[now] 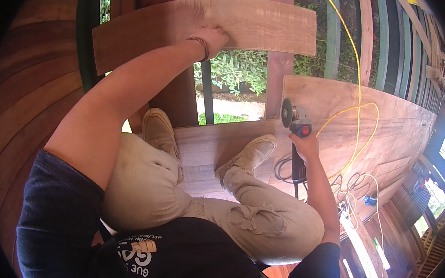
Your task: The person retrieves an angle grinder, plugs it in, and cuts a wooden plank on a partially built wooden deck. They then measure the cut area with a tape measure and mark it with a pencil.
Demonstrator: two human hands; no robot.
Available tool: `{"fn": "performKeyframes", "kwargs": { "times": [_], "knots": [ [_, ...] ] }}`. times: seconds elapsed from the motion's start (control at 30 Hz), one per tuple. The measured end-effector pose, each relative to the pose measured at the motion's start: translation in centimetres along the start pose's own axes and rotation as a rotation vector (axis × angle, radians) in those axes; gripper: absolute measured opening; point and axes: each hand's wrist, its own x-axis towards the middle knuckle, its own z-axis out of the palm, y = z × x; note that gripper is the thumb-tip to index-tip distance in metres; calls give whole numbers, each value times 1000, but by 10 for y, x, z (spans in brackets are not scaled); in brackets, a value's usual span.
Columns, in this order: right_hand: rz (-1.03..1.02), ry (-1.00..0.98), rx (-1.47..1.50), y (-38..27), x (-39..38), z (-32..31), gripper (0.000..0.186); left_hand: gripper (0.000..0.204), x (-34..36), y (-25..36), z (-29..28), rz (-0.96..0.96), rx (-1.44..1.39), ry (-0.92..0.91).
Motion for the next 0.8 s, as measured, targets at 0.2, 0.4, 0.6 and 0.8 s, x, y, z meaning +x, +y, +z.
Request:
{"fn": "performKeyframes", "kwargs": {
  "times": [0.2, 0.4, 0.6, 0.8],
  "knots": [
    [-1, 6, -13, -4, -6, -3, 62, 31, 3, 1, 2, -3, -10, -7],
    [-55, -13, -47, -3, -5, -5, 59, 32, 7, -1, 7, 7, -21, 8],
    [-15, -14, -44, 5, -4, -3, 58, 33, 10, -2, 9, 2, -20, 6],
    [0, -28, -84, 5, -3, -5, 59, 32, 6, 1, 4, -5, -19, 9]
  ]
}}
